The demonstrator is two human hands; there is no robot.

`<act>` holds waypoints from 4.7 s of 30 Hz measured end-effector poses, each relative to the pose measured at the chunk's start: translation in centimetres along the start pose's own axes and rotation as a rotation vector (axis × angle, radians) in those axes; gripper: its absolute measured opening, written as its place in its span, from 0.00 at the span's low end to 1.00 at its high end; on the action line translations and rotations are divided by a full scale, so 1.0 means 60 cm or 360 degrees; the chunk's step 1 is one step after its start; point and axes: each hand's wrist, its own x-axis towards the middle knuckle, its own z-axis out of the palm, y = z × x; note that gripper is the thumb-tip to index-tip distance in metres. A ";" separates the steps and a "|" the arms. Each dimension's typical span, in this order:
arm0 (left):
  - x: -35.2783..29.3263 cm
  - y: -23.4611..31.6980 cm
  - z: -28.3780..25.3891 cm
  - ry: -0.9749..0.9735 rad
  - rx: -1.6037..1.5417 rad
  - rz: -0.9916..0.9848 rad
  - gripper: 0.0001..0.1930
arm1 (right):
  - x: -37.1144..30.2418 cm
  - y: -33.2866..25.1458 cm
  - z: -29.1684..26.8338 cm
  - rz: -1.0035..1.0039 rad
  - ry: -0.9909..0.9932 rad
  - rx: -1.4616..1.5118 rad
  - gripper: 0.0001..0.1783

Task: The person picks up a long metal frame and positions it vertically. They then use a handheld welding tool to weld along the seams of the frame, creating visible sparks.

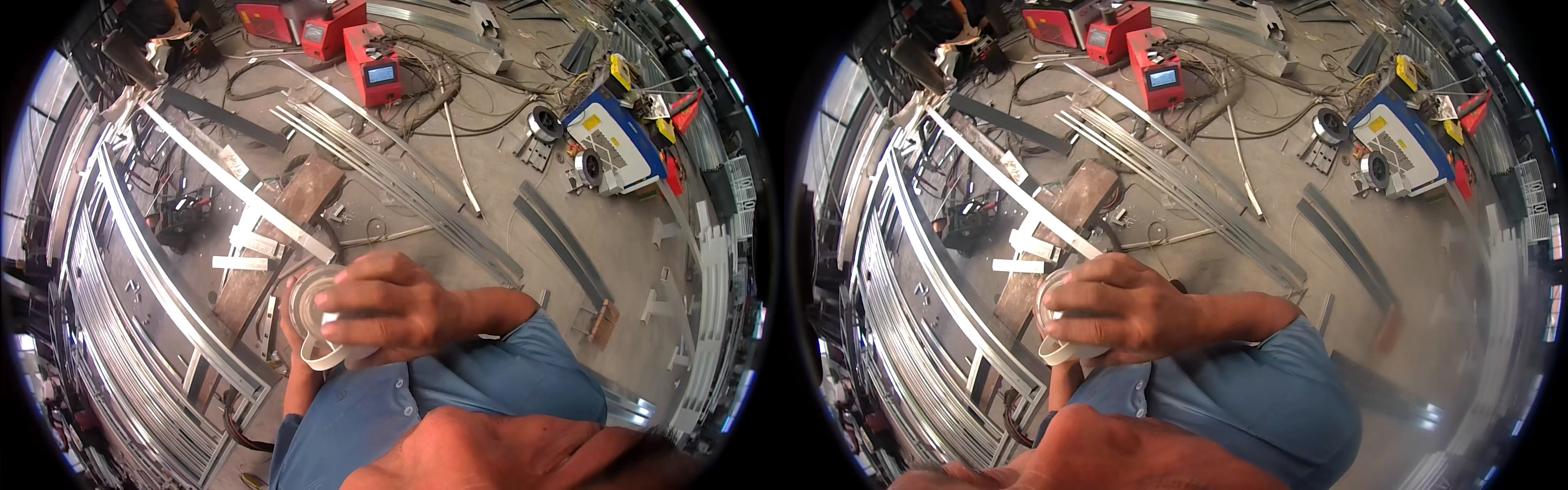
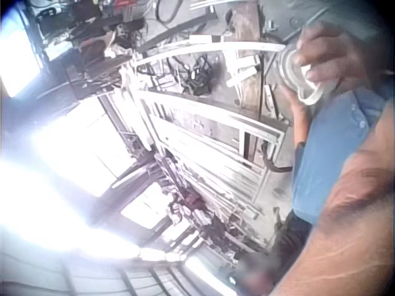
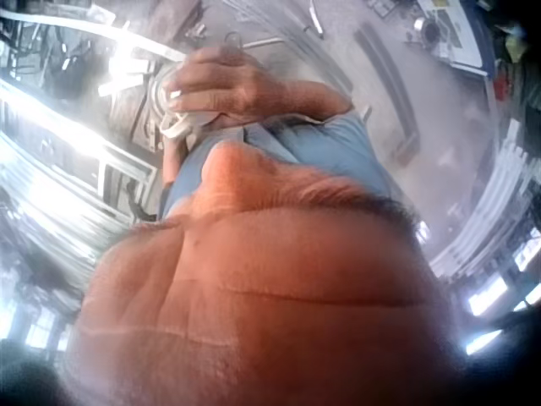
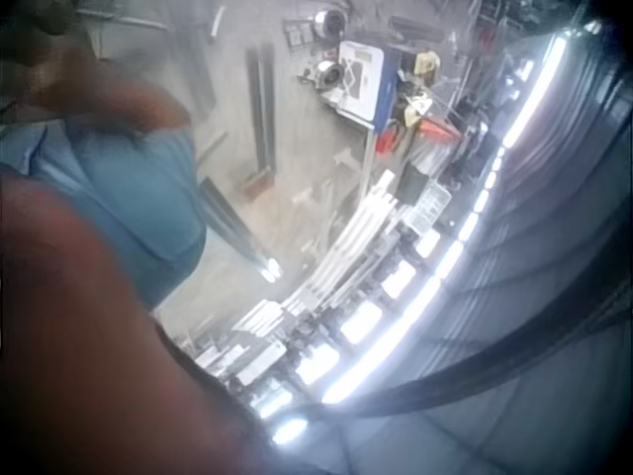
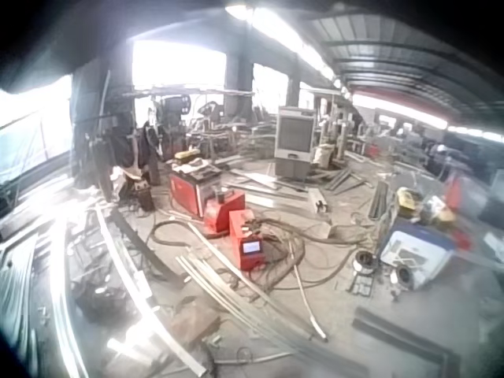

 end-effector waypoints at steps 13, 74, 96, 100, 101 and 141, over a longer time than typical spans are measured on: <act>0.332 -0.095 0.185 -0.1147 0.0668 0.0854 0.53 | 0.020 0.306 -0.215 0.0186 -0.0653 0.1006 0.31; 1.190 -0.691 0.547 0.2117 0.0289 -0.2112 0.42 | 0.233 2.553 -0.140 0.1148 -0.1036 -0.1158 0.41; 1.277 -0.648 0.284 0.1975 0.0315 -0.2032 0.41 | 0.450 2.359 -0.022 0.1027 -0.0890 -0.0787 0.48; 1.321 -0.599 0.094 0.1867 0.0383 -0.1895 0.40 | 0.546 2.358 0.025 0.1106 -0.0904 -0.0826 0.48; 1.337 -0.573 0.044 0.1896 0.0412 -0.1834 0.40 | 0.566 2.365 0.030 0.1178 -0.0913 -0.0869 0.48; 2.417 -0.063 -1.220 0.1983 0.0345 -0.1385 0.34 | 1.820 2.650 1.238 0.0948 -0.1828 0.1329 0.30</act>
